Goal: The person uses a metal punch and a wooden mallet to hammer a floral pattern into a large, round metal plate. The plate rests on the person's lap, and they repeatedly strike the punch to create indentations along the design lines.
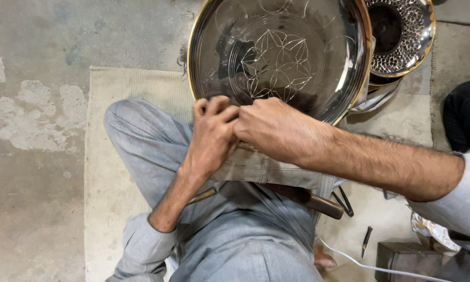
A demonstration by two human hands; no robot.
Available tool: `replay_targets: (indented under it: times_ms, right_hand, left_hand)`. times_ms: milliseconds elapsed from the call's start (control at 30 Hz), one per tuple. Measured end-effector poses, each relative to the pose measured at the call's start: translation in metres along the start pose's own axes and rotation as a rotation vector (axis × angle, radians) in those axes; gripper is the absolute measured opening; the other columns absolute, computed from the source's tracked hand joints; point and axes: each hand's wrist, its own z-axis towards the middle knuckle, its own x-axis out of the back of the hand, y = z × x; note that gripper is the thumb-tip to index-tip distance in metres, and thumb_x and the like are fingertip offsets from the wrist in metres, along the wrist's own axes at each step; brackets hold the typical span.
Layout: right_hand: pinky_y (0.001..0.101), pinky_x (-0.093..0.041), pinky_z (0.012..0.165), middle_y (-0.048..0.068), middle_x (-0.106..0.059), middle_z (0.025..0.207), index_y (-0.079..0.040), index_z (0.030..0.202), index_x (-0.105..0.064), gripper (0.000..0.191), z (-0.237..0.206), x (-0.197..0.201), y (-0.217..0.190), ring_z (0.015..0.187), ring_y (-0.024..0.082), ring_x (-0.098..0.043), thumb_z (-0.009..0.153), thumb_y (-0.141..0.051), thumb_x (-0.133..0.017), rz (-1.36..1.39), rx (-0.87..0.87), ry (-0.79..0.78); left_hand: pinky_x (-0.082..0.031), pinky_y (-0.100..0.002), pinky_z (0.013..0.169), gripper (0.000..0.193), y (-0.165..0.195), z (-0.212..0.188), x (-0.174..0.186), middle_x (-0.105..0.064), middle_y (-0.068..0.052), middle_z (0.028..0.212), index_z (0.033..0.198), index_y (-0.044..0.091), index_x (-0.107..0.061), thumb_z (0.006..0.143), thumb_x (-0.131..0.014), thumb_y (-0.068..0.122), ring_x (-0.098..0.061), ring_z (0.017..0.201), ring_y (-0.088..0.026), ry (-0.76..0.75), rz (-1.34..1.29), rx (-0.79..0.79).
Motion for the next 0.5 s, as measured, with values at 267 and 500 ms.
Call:
replay_targets:
  times_ms: [267, 500]
  right_hand:
    - [0.0386, -0.063, 0.058, 0.015, -0.069, 0.070, 0.000, 0.080, -0.070, 0.007, 0.011, 0.003, -0.005, 0.066, 0.028, -0.075, 0.082, 0.000, -0.064, -0.024, 0.008, 0.101]
    - [0.0382, -0.063, 0.058, 0.015, -0.069, 0.067, 0.000, 0.078, -0.070, 0.005, 0.016, 0.004, -0.010, 0.067, 0.028, -0.075, 0.079, -0.002, -0.067, -0.048, 0.054, 0.081]
  left_hand:
    - [-0.048, -0.034, 0.077, 0.037, -0.017, -0.010, 0.015, -0.065, -0.004, 0.087, 0.133, 0.011, -0.067, 0.098, -0.080, 0.016, -0.054, 0.089, -0.017, 0.358, -0.129, 0.369]
    - [-0.040, -0.029, 0.047, 0.051, -0.025, -0.011, 0.009, -0.054, -0.002, 0.061, 0.155, 0.001, -0.042, 0.111, -0.061, 0.018, -0.051, 0.052, -0.009, 0.284, -0.420, 0.569]
